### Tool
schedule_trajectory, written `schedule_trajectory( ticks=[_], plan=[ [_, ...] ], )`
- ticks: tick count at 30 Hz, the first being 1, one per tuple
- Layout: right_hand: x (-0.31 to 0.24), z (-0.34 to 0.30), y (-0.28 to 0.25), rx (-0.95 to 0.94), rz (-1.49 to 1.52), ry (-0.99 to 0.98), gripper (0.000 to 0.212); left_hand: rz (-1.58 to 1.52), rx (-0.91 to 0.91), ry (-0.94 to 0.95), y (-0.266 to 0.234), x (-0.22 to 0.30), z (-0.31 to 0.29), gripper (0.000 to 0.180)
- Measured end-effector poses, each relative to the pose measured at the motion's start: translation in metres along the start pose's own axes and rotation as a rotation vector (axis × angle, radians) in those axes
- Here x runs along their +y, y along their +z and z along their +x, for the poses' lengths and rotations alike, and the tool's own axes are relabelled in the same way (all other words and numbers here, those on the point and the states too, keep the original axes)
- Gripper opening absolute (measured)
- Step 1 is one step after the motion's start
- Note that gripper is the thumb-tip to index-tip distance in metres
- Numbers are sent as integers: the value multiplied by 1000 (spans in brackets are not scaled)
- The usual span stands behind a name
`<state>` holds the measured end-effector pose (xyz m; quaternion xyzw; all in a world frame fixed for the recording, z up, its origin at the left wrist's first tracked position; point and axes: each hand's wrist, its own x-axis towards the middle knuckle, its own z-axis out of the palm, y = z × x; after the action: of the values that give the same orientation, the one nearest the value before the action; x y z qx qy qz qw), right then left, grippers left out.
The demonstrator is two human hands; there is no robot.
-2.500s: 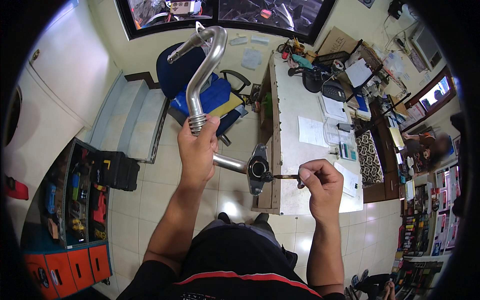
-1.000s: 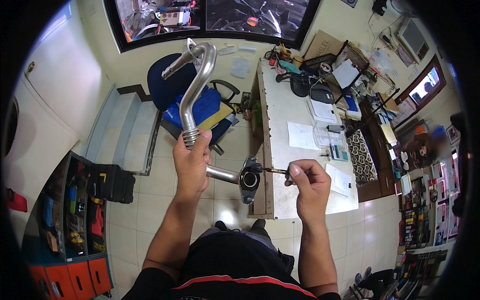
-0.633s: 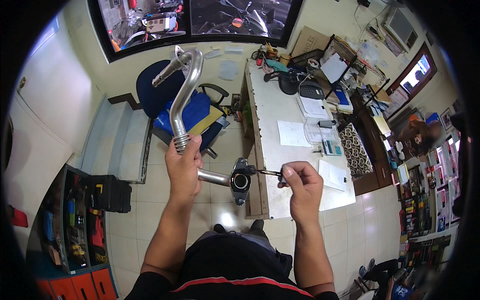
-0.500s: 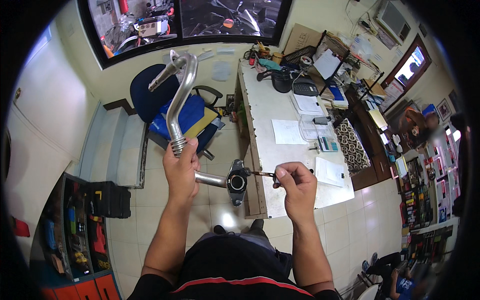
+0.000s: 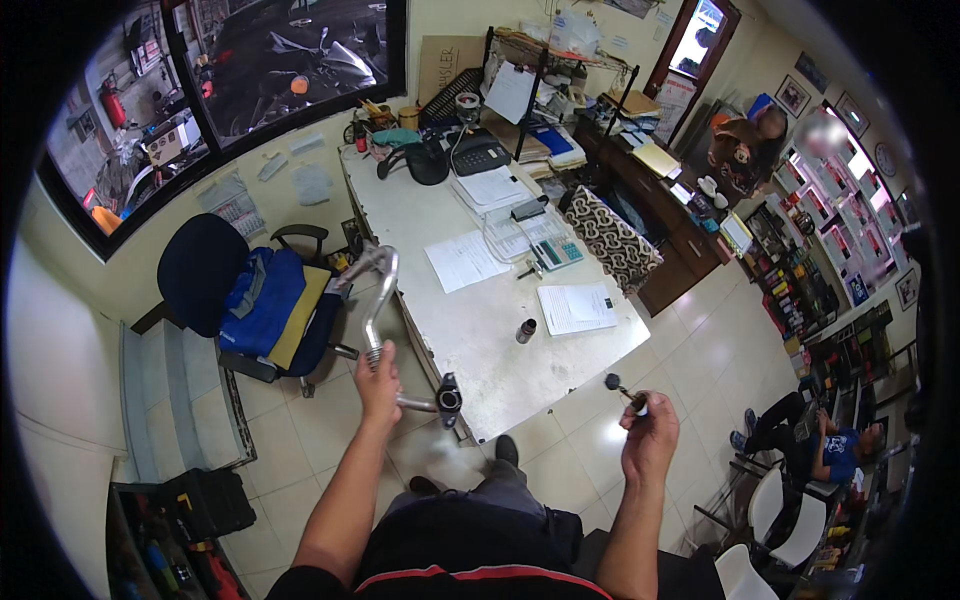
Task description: The person picks up a metal exhaust pipe and a small bottle from a shelf, then uses the bottle's brush to apply a dark adhesive to the pipe's flange. The person holds the pipe and applies the substance to the mating surface.
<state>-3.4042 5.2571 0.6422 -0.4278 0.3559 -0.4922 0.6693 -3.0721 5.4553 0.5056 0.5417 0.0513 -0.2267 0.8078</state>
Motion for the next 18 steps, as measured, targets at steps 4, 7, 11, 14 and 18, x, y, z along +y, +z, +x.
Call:
schedule_trajectory(
  ticks=[4, 7, 11, 14, 18],
  plan=[
    [-13, 29, -36, 38, -6, -21, 21, 118, -25, 38, 23, -70, 22, 26],
    [-26, 60, -54, 25, -30, -27, 22, 256, 18, 174, 36, -115, 38, 26],
    [-47, 106, -77, -21, -66, -28, 24, 293, 92, 96, 46, -155, 45, 26],
    [-60, 142, -94, -16, -110, -9, 25, 366, 169, 123, 56, -170, 52, 25],
    [-70, 185, -112, -74, -156, 4, 26, 523, 280, 184, 62, -185, 56, 26]
  ],
)
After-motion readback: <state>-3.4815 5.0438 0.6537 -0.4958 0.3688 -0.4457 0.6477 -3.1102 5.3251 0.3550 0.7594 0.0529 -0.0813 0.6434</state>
